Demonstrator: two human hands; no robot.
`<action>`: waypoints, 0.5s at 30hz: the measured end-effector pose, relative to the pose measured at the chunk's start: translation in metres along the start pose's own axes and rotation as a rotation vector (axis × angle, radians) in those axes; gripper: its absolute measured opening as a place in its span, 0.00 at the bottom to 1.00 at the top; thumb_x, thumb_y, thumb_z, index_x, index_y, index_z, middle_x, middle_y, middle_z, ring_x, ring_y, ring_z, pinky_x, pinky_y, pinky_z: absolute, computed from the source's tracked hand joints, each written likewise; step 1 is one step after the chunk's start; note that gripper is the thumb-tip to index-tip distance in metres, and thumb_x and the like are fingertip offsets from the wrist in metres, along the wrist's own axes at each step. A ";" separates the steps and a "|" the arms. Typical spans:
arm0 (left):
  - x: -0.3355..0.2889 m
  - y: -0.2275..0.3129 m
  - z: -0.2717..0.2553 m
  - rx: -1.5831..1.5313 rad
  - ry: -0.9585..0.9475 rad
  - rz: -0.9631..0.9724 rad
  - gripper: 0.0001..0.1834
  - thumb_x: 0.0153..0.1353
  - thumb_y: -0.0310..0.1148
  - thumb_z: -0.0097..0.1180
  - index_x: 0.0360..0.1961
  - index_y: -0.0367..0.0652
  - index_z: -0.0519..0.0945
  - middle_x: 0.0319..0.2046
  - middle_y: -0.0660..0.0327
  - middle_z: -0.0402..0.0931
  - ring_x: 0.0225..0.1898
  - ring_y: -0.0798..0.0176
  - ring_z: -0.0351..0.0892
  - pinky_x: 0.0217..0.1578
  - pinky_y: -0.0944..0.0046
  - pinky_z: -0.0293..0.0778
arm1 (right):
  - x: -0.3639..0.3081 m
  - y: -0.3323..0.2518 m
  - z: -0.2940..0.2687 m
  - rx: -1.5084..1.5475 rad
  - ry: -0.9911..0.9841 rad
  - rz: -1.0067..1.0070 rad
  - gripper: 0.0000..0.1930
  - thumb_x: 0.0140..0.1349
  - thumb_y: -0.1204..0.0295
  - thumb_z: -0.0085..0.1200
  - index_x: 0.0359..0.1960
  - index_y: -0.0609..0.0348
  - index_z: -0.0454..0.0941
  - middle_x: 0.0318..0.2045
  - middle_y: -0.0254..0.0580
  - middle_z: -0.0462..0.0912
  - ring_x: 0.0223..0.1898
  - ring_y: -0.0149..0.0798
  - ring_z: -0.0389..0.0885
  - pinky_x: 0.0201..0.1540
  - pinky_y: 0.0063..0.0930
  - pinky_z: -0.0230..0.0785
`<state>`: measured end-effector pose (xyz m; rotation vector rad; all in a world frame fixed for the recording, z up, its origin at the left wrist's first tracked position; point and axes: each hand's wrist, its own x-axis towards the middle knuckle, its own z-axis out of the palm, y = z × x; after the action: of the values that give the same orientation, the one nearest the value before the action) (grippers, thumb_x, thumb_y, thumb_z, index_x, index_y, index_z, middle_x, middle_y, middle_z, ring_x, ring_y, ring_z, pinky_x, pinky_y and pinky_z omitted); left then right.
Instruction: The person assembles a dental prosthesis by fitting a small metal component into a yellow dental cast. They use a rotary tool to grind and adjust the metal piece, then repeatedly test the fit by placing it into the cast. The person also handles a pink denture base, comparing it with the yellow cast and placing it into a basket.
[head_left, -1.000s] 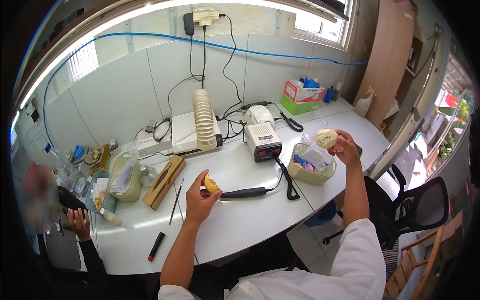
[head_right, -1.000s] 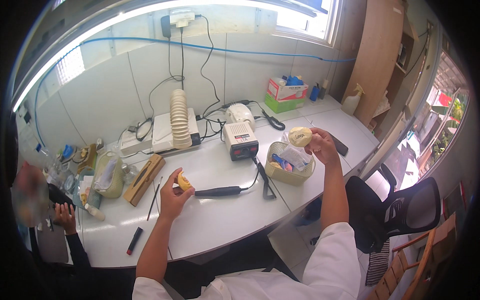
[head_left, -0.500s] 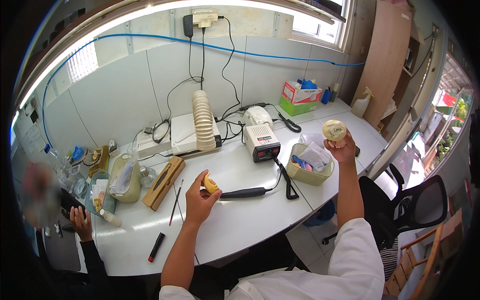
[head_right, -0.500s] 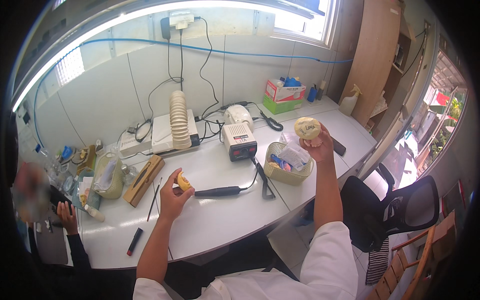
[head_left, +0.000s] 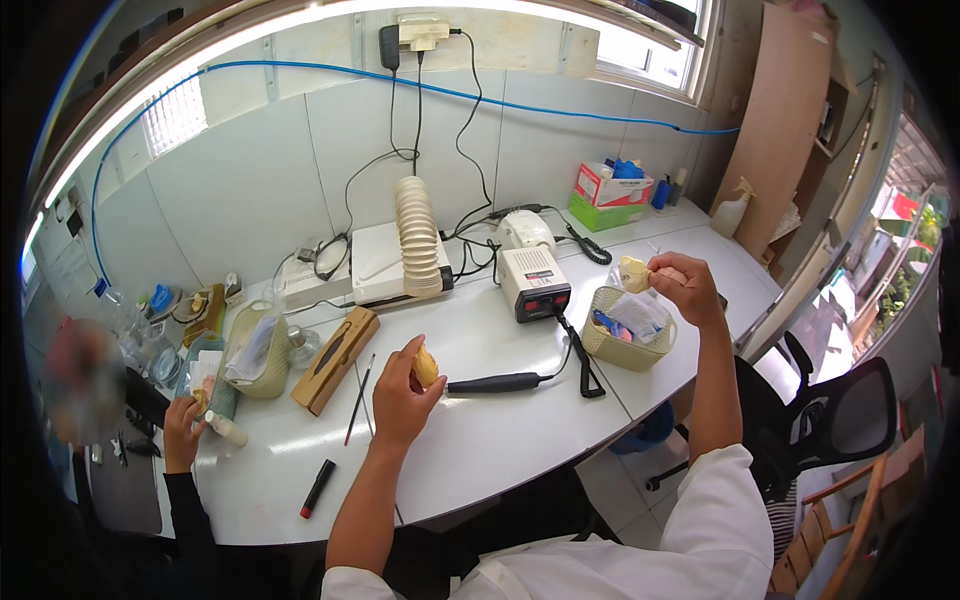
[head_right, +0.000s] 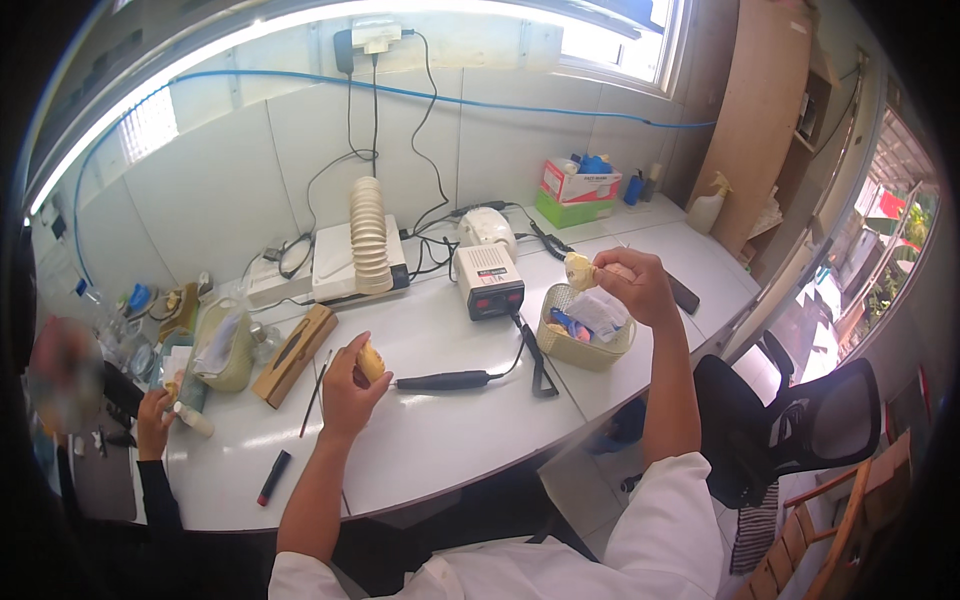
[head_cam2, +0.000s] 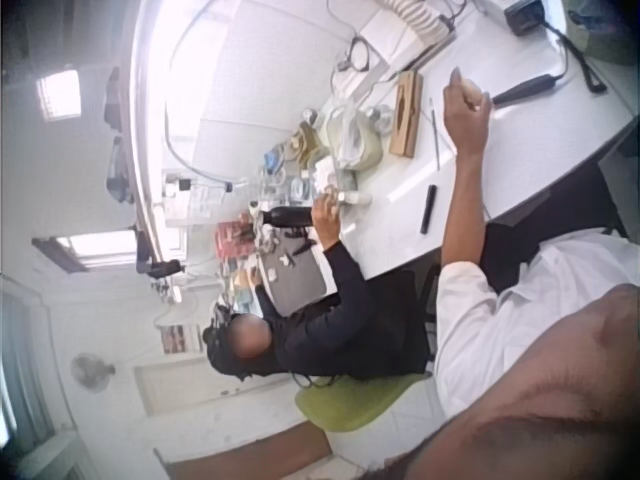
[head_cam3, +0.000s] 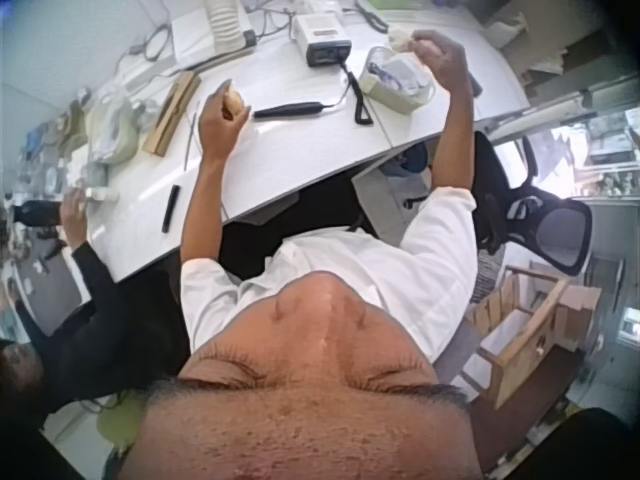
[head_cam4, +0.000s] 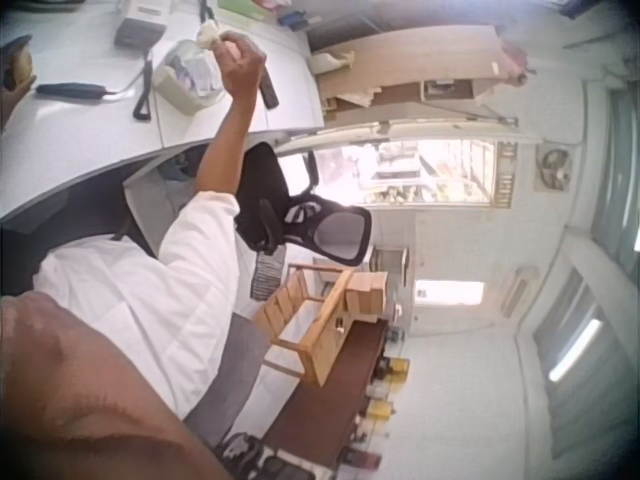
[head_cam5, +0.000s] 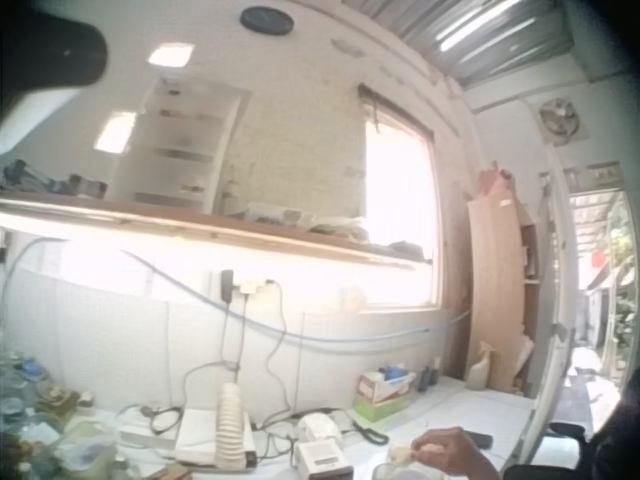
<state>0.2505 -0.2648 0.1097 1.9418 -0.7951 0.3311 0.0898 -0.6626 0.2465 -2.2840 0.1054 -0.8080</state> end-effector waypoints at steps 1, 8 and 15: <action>0.001 0.002 0.003 0.015 0.016 0.014 0.35 0.49 0.27 0.71 0.61 0.45 0.74 0.36 0.58 0.75 0.29 0.64 0.78 0.30 0.67 0.78 | -0.001 -0.008 -0.001 -0.085 -0.021 -0.049 0.09 0.58 0.70 0.63 0.35 0.64 0.83 0.31 0.41 0.85 0.33 0.36 0.83 0.41 0.27 0.74; -0.002 -0.012 -0.013 0.004 0.129 0.049 0.35 0.50 0.27 0.70 0.62 0.45 0.73 0.33 0.59 0.74 0.25 0.66 0.72 0.27 0.66 0.73 | 0.012 -0.030 0.032 -0.320 -0.272 -0.129 0.10 0.53 0.70 0.61 0.33 0.64 0.84 0.32 0.51 0.84 0.35 0.50 0.84 0.41 0.35 0.74; -0.003 -0.007 -0.005 -0.045 0.061 0.128 0.39 0.52 0.30 0.67 0.66 0.46 0.64 0.42 0.54 0.72 0.38 0.45 0.81 0.38 0.51 0.78 | -0.017 0.151 -0.007 -0.597 -0.383 -0.224 0.16 0.53 0.70 0.58 0.42 0.64 0.76 0.37 0.44 0.77 0.39 0.46 0.75 0.45 0.40 0.67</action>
<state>0.2531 -0.2569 0.1059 1.8345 -0.8812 0.4439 0.0943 -0.7748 0.1441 -3.0184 -0.1011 -0.4648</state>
